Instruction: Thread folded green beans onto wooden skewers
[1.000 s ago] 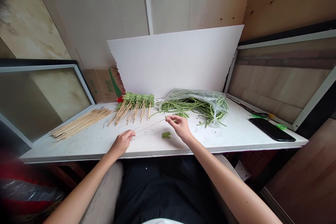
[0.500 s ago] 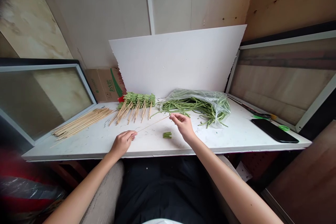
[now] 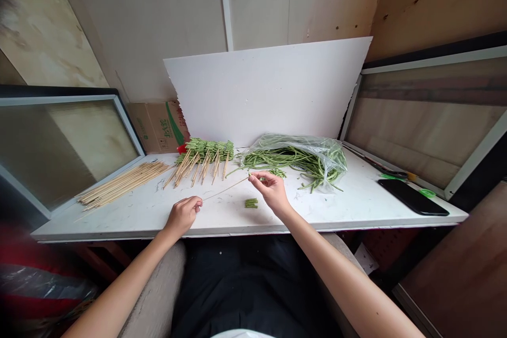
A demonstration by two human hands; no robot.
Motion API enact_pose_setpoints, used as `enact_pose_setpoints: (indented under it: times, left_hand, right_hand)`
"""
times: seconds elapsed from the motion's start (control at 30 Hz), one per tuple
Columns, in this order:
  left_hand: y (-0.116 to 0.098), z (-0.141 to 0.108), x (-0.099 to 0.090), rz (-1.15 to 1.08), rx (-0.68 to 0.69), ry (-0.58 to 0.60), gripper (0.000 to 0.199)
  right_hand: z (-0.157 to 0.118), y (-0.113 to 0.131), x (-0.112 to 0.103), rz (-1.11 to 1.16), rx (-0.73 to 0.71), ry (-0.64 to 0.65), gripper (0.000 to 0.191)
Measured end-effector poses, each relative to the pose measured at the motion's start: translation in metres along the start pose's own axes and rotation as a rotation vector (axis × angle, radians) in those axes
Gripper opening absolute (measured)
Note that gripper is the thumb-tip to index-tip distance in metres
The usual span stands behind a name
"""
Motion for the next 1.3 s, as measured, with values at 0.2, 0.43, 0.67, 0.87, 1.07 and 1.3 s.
enact_pose_setpoints:
  times: [0.2, 0.43, 0.67, 0.87, 1.07, 1.3]
  left_hand:
    - [0.002, 0.000, -0.001, -0.052, -0.016, -0.008, 0.036]
    - [-0.001, 0.004, -0.005, -0.152, -0.030, -0.088, 0.014]
    - [-0.008, 0.005, -0.009, -0.178, -0.004, -0.176, 0.008]
    - [-0.004, 0.003, -0.002, -0.114, -0.025, -0.134, 0.022]
    - [0.001, 0.000, 0.005, -0.158, -0.091, -0.036, 0.034]
    - [0.005, 0.001, 0.005, -0.307, -0.161, 0.009, 0.037]
  right_hand:
    - [-0.002, 0.006, 0.002, -0.083, -0.093, 0.033, 0.031]
    - [0.001, 0.017, 0.002, -0.035, -0.023, -0.054, 0.039]
    - [0.003, 0.007, 0.000, 0.033, 0.037, -0.101, 0.043]
    - [0.000, 0.004, 0.004, -0.015, 0.037, -0.076, 0.043]
    - [-0.002, 0.005, 0.006, -0.094, -0.029, -0.038, 0.040]
    - [-0.002, 0.015, 0.005, -0.219, -0.237, 0.104, 0.023]
Point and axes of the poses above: each hand's wrist, its own z-axis towards the middle knuckle, its own x-axis out of the palm, y = z × x, the point moved 4 cm from there along z, towards the middle knuckle, and after that the axes turned 10 degrees about z, right-handed, at the moved point
